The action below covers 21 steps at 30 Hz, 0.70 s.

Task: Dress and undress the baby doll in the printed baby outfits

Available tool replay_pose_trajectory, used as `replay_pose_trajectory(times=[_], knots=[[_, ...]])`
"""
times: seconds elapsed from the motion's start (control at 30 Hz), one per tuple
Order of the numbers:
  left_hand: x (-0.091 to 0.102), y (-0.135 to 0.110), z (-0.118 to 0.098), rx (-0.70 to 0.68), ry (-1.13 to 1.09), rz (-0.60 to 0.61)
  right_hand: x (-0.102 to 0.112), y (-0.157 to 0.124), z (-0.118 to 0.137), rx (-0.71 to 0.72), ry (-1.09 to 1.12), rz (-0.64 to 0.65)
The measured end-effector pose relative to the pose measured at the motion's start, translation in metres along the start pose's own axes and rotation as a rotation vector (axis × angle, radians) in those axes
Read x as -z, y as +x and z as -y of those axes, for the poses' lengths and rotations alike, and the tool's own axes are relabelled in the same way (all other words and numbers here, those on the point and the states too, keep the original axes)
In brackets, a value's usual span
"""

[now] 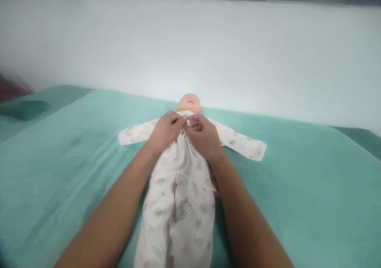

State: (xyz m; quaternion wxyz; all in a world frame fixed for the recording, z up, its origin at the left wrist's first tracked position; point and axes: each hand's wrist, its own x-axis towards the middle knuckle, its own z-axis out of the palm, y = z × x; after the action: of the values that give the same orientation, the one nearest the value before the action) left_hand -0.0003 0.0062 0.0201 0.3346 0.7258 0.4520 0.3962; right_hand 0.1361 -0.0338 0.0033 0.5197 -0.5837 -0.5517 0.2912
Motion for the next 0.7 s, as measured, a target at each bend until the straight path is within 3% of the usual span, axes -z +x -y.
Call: replay_pose_trajectory(times=[0.13, 0.23, 0.33, 0.6, 0.7], knots=[[0.000, -0.001, 0.000, 0.081, -0.117, 0.018, 0.002, -0.001, 0.003, 0.049, -0.054, 0.065], [0.004, -0.002, 0.001, 0.193, -0.351, 0.059, 0.004, -0.001, 0.002, 0.038, 0.078, 0.120], [0.006, -0.004, 0.001, 0.228, -0.492, 0.107, 0.005, 0.001, -0.001, 0.002, 0.159, 0.092], [0.009, -0.007, 0.012, 0.163, -0.472, 0.030, 0.003, 0.003, -0.005, -0.019, 0.134, -0.055], [0.025, -0.013, 0.010, 0.102, -0.393, 0.127, 0.005, -0.005, 0.006, 0.012, -0.009, -0.044]])
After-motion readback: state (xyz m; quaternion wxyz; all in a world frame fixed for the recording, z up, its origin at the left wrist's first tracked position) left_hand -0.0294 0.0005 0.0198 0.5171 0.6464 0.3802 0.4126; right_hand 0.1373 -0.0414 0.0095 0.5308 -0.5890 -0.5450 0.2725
